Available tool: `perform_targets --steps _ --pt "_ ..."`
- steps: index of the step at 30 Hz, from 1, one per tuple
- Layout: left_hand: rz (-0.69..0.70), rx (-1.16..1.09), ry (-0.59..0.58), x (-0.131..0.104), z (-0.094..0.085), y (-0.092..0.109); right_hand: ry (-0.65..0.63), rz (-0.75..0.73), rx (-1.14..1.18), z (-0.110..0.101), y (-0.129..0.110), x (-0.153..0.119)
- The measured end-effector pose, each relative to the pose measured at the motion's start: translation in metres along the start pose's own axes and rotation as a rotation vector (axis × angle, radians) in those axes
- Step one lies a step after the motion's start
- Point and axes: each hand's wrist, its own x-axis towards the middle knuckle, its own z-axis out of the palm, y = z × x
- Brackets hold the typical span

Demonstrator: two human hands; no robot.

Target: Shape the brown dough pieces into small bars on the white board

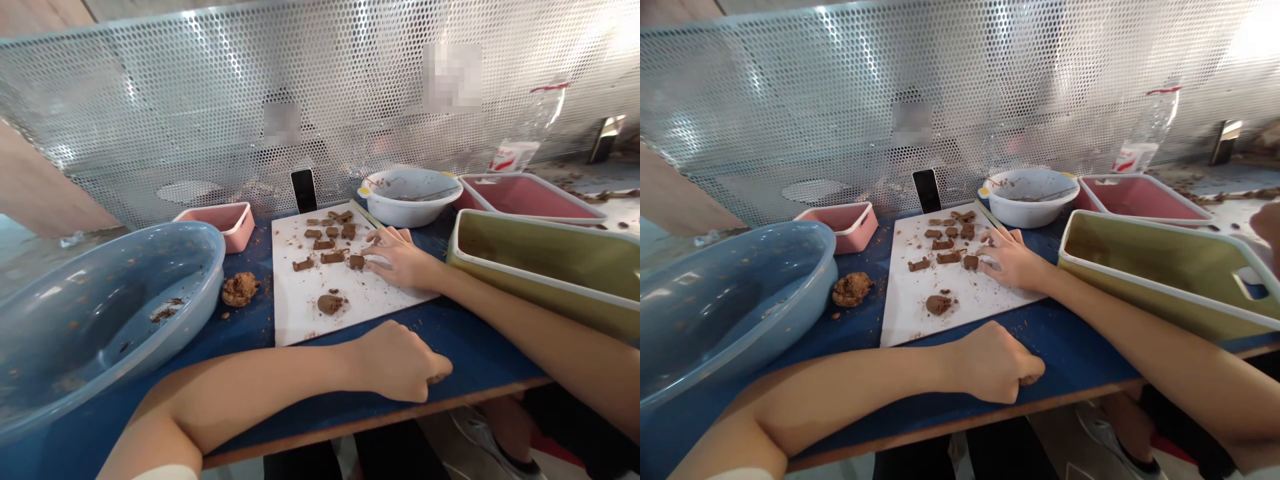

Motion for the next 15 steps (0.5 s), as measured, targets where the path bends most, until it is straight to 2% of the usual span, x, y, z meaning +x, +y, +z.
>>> perform_targets --steps 6,15 --pt "0.008 -0.001 0.003 0.0003 -0.0001 -0.0007 0.069 0.036 0.025 -0.0056 0.0 0.0021" --pt "0.0 0.006 -0.025 -0.0002 -0.0017 0.0001 0.041 0.022 0.04 0.0001 -0.0008 0.0011"
